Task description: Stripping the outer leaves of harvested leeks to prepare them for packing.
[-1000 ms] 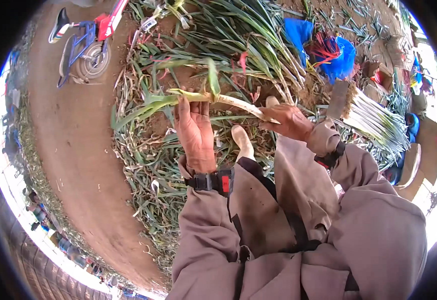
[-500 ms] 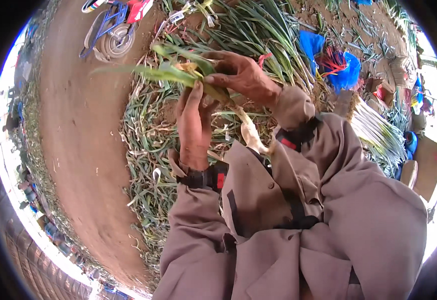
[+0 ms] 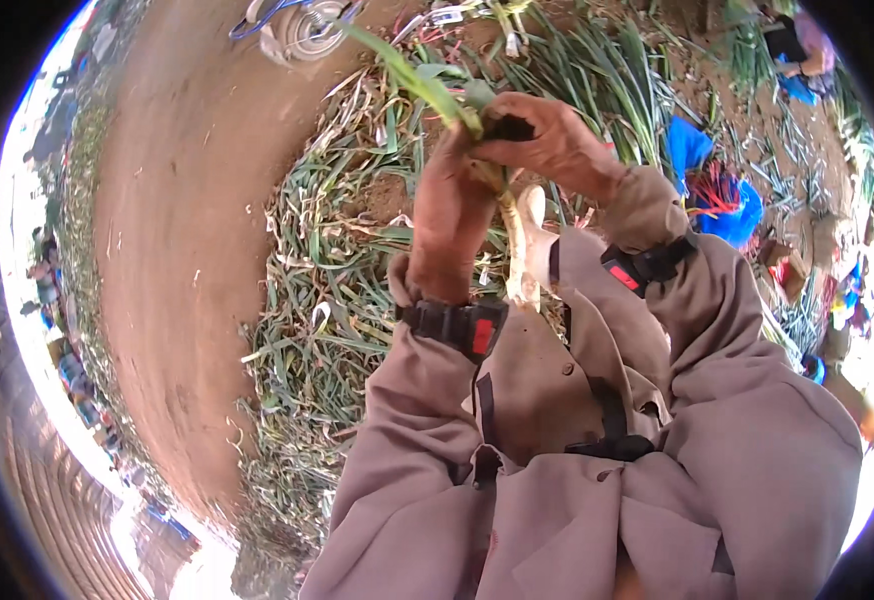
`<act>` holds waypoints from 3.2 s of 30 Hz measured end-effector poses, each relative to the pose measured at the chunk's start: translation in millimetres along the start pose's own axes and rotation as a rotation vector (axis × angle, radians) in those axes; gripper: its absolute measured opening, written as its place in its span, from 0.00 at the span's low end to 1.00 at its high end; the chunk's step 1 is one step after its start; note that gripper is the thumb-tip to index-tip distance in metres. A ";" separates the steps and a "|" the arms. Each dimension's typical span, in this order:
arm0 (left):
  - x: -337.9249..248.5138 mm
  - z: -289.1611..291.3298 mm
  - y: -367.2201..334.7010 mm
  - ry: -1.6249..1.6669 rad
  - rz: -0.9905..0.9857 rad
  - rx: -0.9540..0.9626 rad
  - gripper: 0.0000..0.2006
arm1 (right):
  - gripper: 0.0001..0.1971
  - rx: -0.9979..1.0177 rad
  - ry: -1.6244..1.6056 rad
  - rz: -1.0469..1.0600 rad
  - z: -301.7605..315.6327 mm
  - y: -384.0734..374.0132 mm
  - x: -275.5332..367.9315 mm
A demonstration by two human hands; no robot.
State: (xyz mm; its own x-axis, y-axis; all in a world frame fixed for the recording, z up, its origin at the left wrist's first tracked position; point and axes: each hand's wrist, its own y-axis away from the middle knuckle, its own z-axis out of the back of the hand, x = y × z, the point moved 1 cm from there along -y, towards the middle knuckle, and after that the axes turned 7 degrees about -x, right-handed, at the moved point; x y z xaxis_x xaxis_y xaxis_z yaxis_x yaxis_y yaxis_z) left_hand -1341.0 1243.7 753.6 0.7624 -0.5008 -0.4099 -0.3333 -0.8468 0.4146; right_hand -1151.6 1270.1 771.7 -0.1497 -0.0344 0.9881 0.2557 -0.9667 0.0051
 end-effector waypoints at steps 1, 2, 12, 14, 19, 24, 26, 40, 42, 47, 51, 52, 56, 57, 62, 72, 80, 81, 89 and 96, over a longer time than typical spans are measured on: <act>-6.4 2.9 -15.1 0.016 -0.009 -0.031 0.20 | 0.21 0.031 -0.035 0.003 0.6 -22.3 -4.2; -11.5 5.1 -31.3 0.032 -0.005 -0.065 0.19 | 0.20 0.054 -0.070 -0.005 3.5 -43.9 -7.5; -128.8 -17.0 -198.4 0.156 -0.121 -0.243 0.18 | 0.19 0.060 0.041 0.079 34.8 -247.0 -8.8; -148.8 -24.5 -214.7 0.156 -0.083 -0.258 0.17 | 0.18 0.068 -0.001 0.044 39.5 -275.1 10.3; -196.2 -54.1 -252.1 0.106 -0.064 -0.204 0.16 | 0.18 0.141 0.071 0.152 64.0 -332.2 30.6; -214.0 -66.4 -278.8 0.093 -0.017 -0.211 0.17 | 0.19 -0.070 0.266 0.332 66.6 -341.8 46.6; -216.9 -68.6 -284.3 0.030 -0.019 -0.086 0.17 | 0.20 -0.161 0.321 0.390 68.1 -340.9 48.2; -366.8 -55.6 -337.7 -0.203 -0.044 -0.165 0.14 | 0.12 -0.761 0.197 -0.044 -9.2 -322.2 60.9; -339.8 -55.6 -343.1 -0.136 -0.094 -0.170 0.14 | 0.10 -0.790 0.270 0.010 7.5 -304.6 43.5; -367.4 -10.3 -356.6 -0.005 -0.165 -0.224 0.16 | 0.07 -0.984 0.104 -0.298 28.5 -245.1 -24.7; -486.3 27.8 -352.8 -0.034 -0.353 -0.197 0.18 | 0.07 -1.117 0.356 -0.464 84.6 -149.0 -140.6; -501.6 24.4 -354.7 -0.087 -0.430 -0.146 0.18 | 0.10 -1.220 0.386 -0.444 107.9 -101.4 -171.7; -501.4 16.2 -344.0 -0.360 -0.473 -0.174 0.24 | 0.09 -1.133 0.300 -0.498 112.3 -66.9 -218.5; -512.6 12.8 -329.7 -0.447 -0.502 -0.140 0.23 | 0.08 -0.949 0.203 -0.466 62.7 -126.3 -213.9; -502.6 -3.1 -315.5 -0.589 -0.600 -0.168 0.22 | 0.18 -0.112 0.672 -0.223 -104.0 -321.5 -103.5; -490.0 -9.7 -303.4 -0.647 -0.402 -0.190 0.20 | 0.12 -0.573 0.398 0.346 -153.2 -489.6 50.0; -462.4 -64.4 -294.6 -0.671 -0.317 -0.330 0.20 | 0.22 -0.576 0.465 0.223 -141.0 -452.3 115.4; -459.8 -69.3 -294.5 -0.672 -0.304 -0.318 0.20 | 0.23 -0.566 0.484 0.199 -136.5 -450.1 117.1; -444.2 -104.8 -289.6 -0.650 -0.286 -0.331 0.20 | 0.25 -0.530 0.636 0.143 -119.1 -447.9 123.4; -442.0 -87.1 -301.6 -0.762 -0.373 -0.249 0.26 | 0.20 -0.769 0.437 0.165 -127.7 -458.6 106.4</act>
State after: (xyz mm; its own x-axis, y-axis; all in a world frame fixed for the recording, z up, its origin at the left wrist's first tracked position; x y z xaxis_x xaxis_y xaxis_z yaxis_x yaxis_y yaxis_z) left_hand -1529.0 1736.1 880.5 0.1903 -0.2584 -0.9471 0.0610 -0.9598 0.2741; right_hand -1406.7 1677.4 854.9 -0.5581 -0.1292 0.8196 -0.3805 -0.8380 -0.3912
